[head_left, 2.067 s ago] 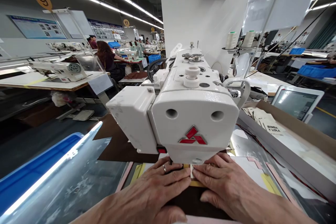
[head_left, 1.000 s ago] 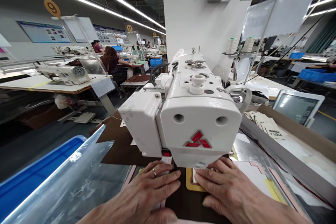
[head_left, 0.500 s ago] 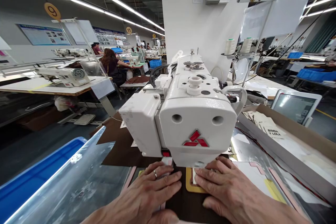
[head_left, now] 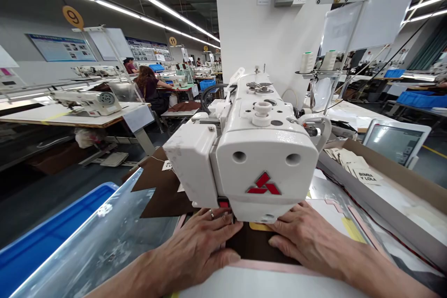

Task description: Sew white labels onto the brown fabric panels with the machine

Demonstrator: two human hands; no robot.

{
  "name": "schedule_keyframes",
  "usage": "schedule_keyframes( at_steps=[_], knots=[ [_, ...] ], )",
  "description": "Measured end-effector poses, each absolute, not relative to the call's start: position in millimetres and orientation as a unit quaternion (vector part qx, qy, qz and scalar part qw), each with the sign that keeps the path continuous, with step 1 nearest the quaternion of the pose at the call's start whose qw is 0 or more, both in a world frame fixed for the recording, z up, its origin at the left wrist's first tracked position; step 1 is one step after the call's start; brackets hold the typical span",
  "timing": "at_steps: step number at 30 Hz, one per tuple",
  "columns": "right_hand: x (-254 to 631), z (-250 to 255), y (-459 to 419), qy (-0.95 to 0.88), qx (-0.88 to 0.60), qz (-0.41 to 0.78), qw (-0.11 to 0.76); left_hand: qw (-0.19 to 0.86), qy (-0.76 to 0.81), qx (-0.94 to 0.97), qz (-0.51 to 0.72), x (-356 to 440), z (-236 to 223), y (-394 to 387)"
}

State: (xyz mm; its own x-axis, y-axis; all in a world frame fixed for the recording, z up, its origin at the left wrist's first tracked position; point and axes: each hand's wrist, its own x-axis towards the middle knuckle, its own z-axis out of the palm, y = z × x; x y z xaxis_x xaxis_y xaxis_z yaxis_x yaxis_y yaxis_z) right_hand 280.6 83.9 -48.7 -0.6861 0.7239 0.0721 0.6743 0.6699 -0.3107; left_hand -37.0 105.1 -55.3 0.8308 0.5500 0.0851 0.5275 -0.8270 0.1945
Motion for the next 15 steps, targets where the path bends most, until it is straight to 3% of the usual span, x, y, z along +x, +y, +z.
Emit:
schedule_keyframes(
  at_steps=[15],
  knots=[
    [281.7, -50.9, 83.5, -0.913, -0.367, 0.124, 0.129, 0.027, 0.271, 0.958, 0.085, -39.8, -52.9, 99.6]
  ],
)
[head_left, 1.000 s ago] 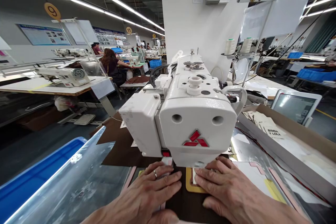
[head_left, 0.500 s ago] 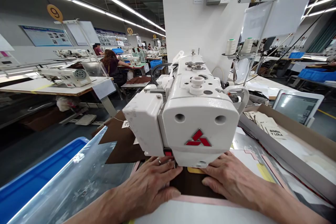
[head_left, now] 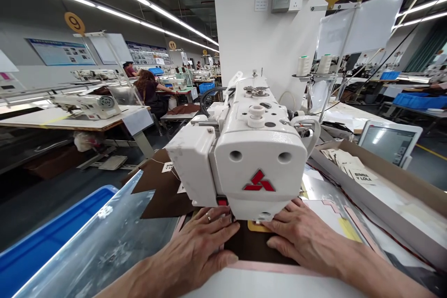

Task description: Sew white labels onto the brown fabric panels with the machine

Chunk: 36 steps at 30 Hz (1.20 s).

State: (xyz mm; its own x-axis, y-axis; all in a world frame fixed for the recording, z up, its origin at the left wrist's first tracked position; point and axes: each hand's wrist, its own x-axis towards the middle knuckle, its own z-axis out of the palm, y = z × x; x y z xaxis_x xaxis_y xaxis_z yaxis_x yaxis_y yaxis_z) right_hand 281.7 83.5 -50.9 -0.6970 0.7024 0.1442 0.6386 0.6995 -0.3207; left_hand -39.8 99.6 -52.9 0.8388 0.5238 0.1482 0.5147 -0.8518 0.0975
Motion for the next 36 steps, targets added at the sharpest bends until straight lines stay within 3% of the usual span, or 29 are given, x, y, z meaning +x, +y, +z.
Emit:
schedule_keyframes(
  at_steps=[6, 14, 20, 27, 36],
  knots=[
    [291, -57, 76, -0.911, -0.377, 0.089, 0.139, 0.03, 0.259, 0.958, 0.12, -39, -58, 100],
    [293, -57, 53, -0.936, -0.337, -0.051, 0.094, 0.03, 0.288, 0.955, 0.063, -73, -51, 80],
    [273, -52, 47, -0.944, -0.284, -0.108, 0.133, 0.036, 0.288, 0.954, 0.069, -94, -40, 71],
    [260, -69, 54, -0.919, -0.332, -0.015, 0.212, 0.062, 0.253, 0.959, 0.111, -44, -30, 89],
    [255, -62, 52, -0.906, -0.391, 0.057, 0.152, 0.055, 0.223, 0.971, 0.071, -28, -37, 95]
  ],
)
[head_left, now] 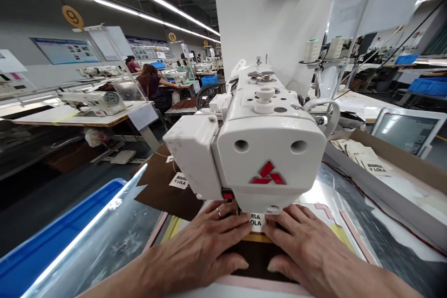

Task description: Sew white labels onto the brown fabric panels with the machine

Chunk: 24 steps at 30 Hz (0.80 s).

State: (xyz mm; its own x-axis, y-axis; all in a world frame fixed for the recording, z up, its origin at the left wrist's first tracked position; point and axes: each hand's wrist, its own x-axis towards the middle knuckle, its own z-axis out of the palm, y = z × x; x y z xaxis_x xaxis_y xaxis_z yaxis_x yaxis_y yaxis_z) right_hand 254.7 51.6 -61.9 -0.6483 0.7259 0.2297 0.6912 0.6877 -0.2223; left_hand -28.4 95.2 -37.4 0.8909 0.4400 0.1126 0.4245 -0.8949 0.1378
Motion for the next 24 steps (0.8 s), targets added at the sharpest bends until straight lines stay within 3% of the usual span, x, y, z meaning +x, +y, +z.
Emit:
schedule_keyframes(
  at_steps=[10, 24],
  knots=[
    [271, -71, 49, -0.923, -0.345, -0.056, 0.161, 0.109, 0.218, 0.968, 0.065, -8, -37, 106],
    [265, -62, 50, -0.909, -0.387, 0.045, 0.15, 0.149, 0.206, 0.966, 0.046, -8, -35, 113]
  ],
)
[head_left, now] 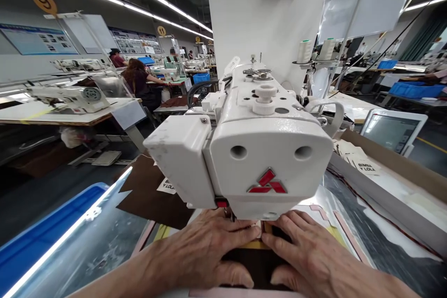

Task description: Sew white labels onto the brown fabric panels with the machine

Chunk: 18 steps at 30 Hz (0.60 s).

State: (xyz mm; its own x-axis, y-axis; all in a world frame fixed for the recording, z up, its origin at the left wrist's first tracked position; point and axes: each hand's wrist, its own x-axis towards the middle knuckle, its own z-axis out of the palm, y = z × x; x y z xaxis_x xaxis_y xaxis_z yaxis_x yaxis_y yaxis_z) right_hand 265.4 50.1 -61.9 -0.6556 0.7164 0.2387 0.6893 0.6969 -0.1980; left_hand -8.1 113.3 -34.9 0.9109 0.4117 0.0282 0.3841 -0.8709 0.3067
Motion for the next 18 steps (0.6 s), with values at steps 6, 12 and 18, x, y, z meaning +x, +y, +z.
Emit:
schedule_keyframes(
  at_steps=[6, 12, 18],
  knots=[
    [269, -55, 51, -0.906, -0.388, 0.098, 0.135, 0.124, 0.197, 0.972, 0.022, -9, -33, 114],
    [269, -55, 52, -0.905, -0.396, 0.111, 0.114, 0.102, 0.197, 0.975, 0.028, -18, -38, 111],
    [260, -59, 53, -0.904, -0.402, 0.084, 0.115, 0.112, 0.213, 0.97, 0.019, -18, -39, 108]
  ],
)
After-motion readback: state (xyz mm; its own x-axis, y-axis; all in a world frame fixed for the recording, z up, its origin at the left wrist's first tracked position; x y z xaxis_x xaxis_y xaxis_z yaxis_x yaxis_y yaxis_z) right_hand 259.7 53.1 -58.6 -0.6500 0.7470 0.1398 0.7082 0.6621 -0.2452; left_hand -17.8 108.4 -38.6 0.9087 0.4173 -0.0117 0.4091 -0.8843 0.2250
